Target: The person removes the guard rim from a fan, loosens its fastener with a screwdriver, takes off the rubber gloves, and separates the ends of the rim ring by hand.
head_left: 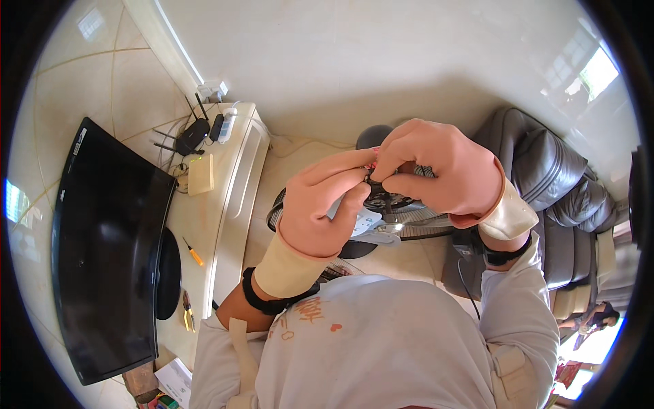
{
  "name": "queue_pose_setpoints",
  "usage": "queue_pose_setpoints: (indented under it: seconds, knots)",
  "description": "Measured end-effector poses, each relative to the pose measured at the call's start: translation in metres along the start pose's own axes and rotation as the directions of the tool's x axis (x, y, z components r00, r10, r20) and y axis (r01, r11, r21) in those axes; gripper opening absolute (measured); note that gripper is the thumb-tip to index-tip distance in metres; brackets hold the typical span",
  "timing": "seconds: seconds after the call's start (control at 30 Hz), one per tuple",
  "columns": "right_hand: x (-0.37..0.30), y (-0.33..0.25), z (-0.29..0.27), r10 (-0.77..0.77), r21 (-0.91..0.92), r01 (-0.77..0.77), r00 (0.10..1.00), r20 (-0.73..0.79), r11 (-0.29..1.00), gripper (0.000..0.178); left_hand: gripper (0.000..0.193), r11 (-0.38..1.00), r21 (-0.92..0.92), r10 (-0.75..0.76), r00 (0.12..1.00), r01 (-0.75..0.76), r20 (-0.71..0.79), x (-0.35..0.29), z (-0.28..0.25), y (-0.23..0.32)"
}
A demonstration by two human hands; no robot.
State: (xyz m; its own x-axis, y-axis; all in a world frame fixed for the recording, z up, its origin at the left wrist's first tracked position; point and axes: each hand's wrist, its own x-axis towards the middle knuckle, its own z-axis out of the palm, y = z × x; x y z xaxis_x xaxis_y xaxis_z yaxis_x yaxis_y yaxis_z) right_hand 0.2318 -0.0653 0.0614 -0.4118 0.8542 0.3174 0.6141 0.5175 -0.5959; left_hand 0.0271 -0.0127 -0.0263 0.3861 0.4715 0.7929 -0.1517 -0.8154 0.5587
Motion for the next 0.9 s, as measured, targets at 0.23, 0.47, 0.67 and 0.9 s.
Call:
queue_pose_setpoints:
  seconds: [0.23,0.47,0.67,0.9]
  knots:
    - [0.002,-0.004,-0.001,0.068,-0.039,-0.067,0.997,0.021,0.997,0.014,0.015,0.994,-0.094,-0.058,0.998,0.059,0.015,-0.002,-0.001,0.0]
    - [0.0,-0.001,0.002,0.014,-0.055,-0.015,1.0,-0.026,0.998,0.012,0.018,0.999,0.054,0.0,1.0,0.0,0.003,0.003,0.002,0.005]
    - [0.003,0.003,0.007,-0.085,-0.15,0.079,0.996,-0.036,0.986,0.01,0.017,0.938,0.343,0.001,0.991,0.045,-0.135,-0.009,0.013,0.01]
    - [0.011,-0.011,0.008,-0.071,-0.389,0.092,0.995,0.067,0.917,0.01,0.023,0.925,0.359,-0.055,0.98,0.123,-0.193,-0.019,0.018,0.012]
